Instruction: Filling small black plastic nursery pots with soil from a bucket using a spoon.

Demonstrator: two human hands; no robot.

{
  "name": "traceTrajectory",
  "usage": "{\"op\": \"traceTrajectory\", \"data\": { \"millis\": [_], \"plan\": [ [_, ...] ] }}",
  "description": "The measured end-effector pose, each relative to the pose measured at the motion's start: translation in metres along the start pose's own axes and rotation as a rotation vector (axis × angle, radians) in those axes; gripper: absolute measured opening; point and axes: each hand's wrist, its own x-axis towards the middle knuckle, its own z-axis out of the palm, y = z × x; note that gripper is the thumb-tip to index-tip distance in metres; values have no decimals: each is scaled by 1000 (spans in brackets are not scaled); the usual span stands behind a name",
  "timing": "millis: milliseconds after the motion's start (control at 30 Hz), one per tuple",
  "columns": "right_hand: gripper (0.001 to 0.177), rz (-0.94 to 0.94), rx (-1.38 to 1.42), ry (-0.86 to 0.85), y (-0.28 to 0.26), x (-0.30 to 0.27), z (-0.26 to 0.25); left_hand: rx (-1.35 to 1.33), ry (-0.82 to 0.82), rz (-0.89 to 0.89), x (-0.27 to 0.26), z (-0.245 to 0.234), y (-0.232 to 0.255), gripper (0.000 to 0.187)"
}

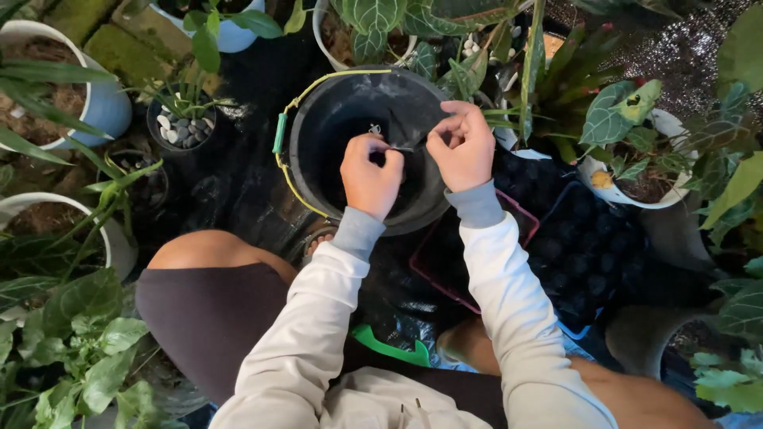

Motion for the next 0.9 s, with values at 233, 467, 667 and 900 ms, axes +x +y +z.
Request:
{"op": "traceTrajectory", "data": {
  "millis": [233,467,667,900],
  "plan": [
    [37,-148,12,83,0,-7,9,-624,23,-748,7,-1,3,28],
    [36,-240,91,-5,-13,-9,8,-1220,-88,-824,8,-16,11,62],
    [37,-250,182,-94,-18,-10,8,-1267,-48,-871,9,-11,2,57],
    [30,-164,290,-233,-27,-6,5,-1426,72,-800,17,-10,-6,36]
  ]
}}
